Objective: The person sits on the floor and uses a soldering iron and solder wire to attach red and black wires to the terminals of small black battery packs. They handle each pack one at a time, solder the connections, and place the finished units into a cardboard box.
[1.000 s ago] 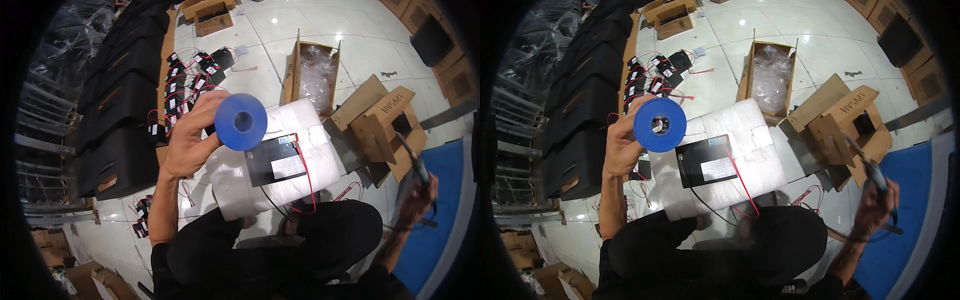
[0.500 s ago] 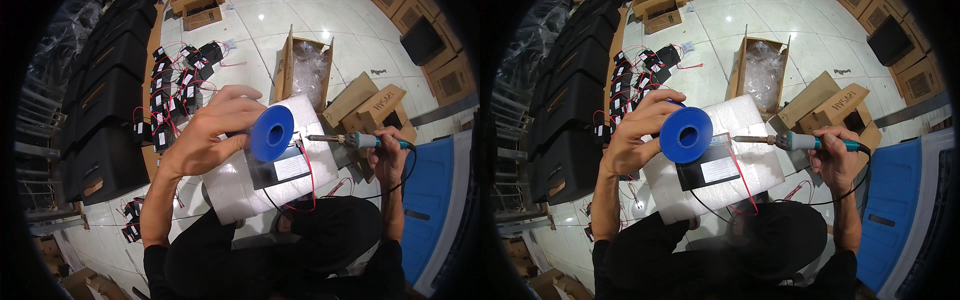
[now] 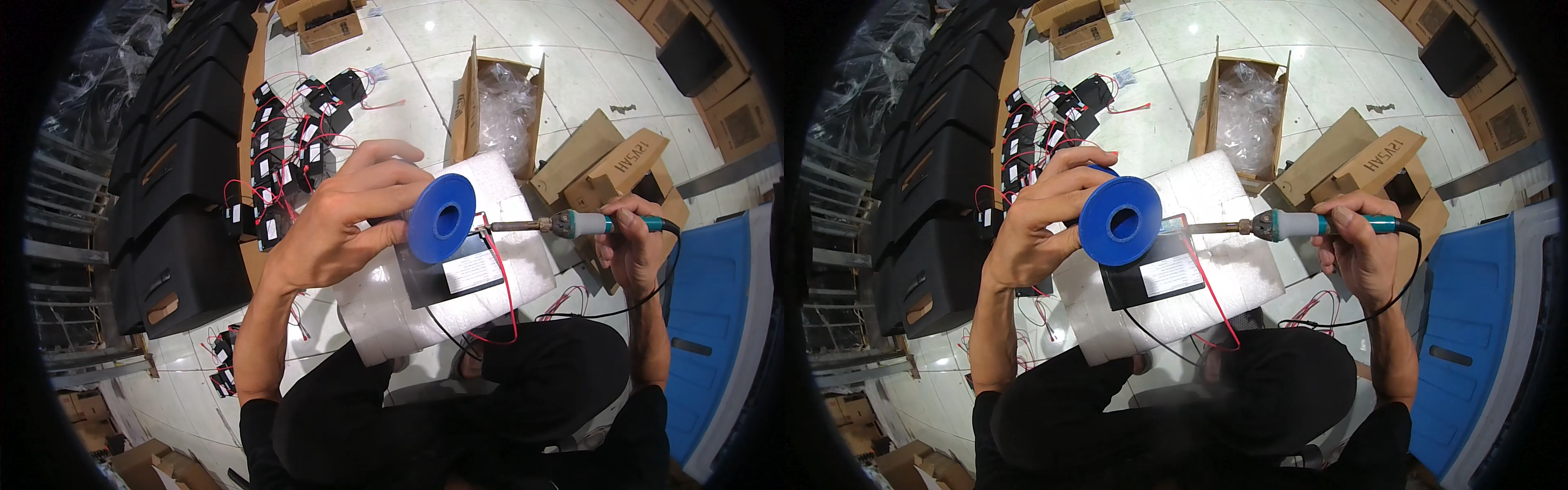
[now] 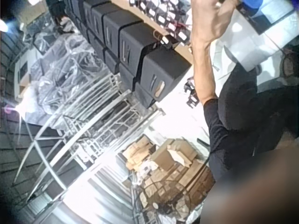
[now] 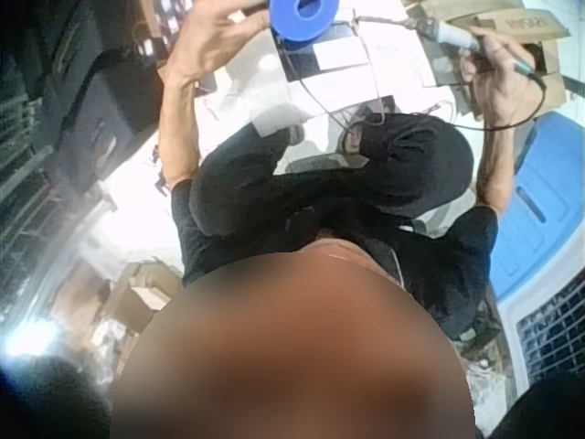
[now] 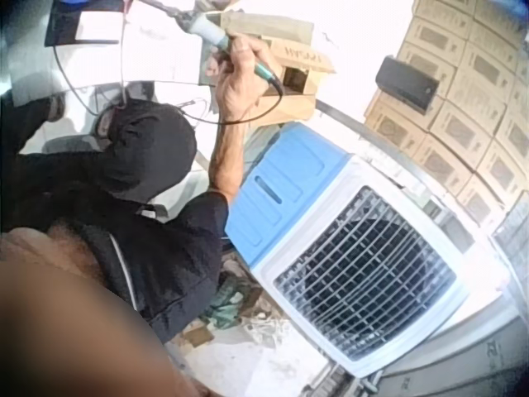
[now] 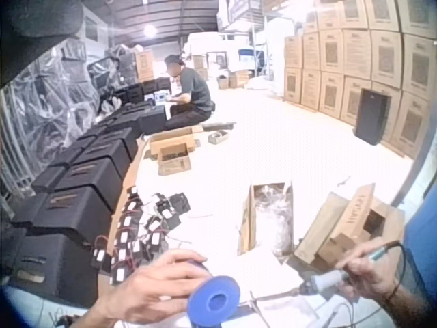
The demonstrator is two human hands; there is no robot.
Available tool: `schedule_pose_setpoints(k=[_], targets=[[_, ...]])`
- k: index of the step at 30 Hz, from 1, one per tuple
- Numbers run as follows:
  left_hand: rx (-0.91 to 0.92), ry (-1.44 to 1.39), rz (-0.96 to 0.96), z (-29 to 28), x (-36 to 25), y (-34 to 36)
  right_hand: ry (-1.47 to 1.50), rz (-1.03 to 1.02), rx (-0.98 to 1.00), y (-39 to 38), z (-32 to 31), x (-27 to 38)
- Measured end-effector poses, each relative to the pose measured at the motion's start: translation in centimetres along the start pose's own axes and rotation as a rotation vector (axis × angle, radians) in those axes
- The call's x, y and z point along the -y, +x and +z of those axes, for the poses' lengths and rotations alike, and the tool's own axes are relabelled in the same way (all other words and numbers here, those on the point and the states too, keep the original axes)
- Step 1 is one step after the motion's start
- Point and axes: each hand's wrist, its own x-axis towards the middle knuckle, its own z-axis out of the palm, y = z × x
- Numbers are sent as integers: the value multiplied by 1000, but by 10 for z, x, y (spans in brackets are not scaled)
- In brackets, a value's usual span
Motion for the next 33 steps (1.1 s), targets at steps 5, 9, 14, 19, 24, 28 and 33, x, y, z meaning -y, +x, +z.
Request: schedule_pose_setpoints(k=[5,9,14,19,24,28,33], targets=[[5,-13,2,0,0,-1,-39,5,-9,0,1,0],[7,-10,-3,1,0,-1,-7,0,13,1,1,0],[6,3,-5,1,0,-2,-58,-1,18,2,2,1],[5,16,-1,2,0,-3,-77,-23,56,5,1,6],[2,44,8,2,-1,-3,-87,-42,114,13,-3,11],[2,42,22,2,-2,-3,-121,-44,171,20,-4,15],[-3,51,30,2,-3,-3,-103,-36,178,22,-4,16]])
